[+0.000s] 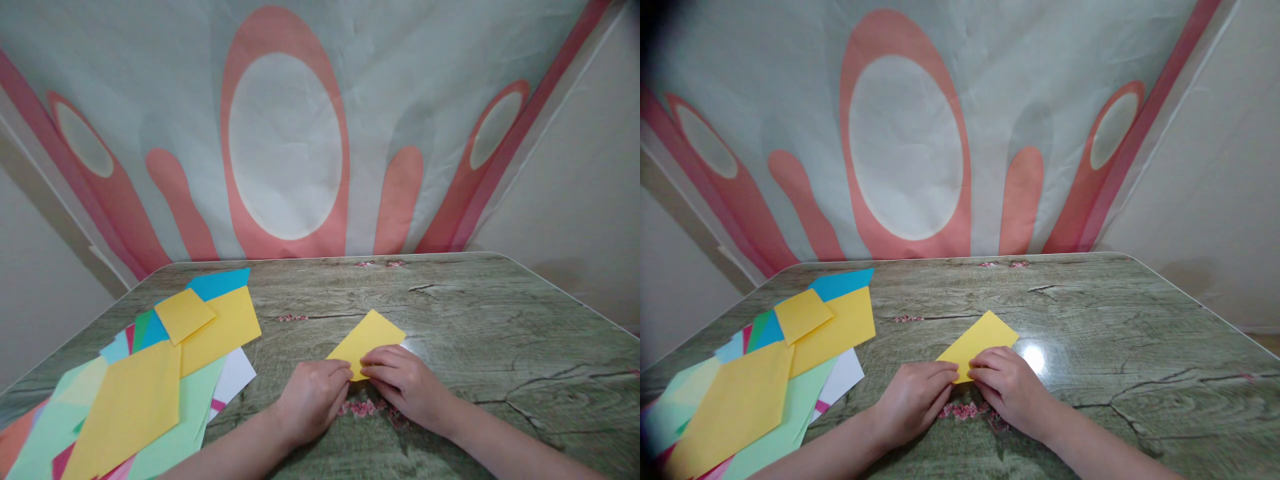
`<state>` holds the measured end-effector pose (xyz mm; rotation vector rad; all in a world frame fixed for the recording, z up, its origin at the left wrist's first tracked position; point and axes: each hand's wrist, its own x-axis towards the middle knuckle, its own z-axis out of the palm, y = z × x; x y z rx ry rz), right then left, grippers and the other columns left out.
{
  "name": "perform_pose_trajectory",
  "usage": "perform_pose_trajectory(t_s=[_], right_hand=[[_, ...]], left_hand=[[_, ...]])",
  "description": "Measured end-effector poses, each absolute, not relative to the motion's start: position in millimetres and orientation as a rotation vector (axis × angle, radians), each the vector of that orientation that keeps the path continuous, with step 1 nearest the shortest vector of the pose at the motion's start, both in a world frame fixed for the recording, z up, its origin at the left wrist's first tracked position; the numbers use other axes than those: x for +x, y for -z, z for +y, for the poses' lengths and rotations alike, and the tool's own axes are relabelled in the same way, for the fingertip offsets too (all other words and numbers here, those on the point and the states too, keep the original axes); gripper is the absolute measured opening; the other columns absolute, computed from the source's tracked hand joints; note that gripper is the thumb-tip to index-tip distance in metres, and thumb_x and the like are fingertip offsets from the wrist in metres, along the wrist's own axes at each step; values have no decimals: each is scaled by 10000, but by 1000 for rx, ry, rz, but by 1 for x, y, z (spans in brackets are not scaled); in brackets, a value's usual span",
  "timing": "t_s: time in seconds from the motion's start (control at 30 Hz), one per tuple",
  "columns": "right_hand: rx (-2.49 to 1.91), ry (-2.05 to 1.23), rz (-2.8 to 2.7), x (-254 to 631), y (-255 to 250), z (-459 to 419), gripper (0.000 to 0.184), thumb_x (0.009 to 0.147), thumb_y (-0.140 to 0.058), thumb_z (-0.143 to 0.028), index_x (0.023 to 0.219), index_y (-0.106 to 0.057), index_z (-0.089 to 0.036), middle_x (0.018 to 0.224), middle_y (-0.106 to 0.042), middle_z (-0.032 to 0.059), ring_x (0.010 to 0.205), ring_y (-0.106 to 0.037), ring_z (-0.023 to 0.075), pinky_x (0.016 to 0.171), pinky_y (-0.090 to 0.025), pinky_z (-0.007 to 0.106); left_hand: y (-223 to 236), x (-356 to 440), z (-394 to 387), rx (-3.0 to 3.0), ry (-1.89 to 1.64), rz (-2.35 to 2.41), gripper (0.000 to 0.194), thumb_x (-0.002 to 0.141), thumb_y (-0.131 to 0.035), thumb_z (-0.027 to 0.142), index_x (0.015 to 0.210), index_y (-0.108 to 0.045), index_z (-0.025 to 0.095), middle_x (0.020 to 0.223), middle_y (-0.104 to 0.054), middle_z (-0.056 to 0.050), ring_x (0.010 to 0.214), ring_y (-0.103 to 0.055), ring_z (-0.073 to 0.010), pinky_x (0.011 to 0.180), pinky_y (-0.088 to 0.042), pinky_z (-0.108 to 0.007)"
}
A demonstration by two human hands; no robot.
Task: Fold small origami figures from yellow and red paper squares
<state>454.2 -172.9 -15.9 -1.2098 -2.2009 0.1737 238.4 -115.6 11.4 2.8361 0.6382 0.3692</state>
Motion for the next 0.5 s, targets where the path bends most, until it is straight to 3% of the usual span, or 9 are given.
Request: perform_pose_trajectory(t_s=[0.13, 0.27, 0.5], right_hand=[[-1220, -210, -2190, 451, 10, -175, 188, 879, -493, -185, 1003, -633, -203, 921, -664, 51, 872, -587, 168, 788, -459, 324], [-1220, -234, -2198, 450, 9, -176, 171, 885, -484, -192, 965, -635, -198, 883, -659, 51, 840, -580, 170, 761, -455, 319], [-1222, -256, -2143, 452, 13, -173, 172, 842, -530, -165, 982, -621, -202, 927, -649, 54, 869, -577, 176, 777, -469, 323]], left_hand=[[-15, 239, -115, 2770, -407, 657, 200, 835, -448, 156, 986, -577, 182, 1068, -649, -46, 925, -627, -173, 821, -508, -288], [-20, 240, -115, 2746, -422, 641, 188, 830, -513, 263, 990, -572, 182, 943, -669, -49, 841, -634, -177, 748, -515, -273], [-19, 240, -113, 2764, -504, 569, 245, 904, -379, 217, 939, -620, 190, 865, -673, -53, 813, -634, -149, 764, -499, -245]])
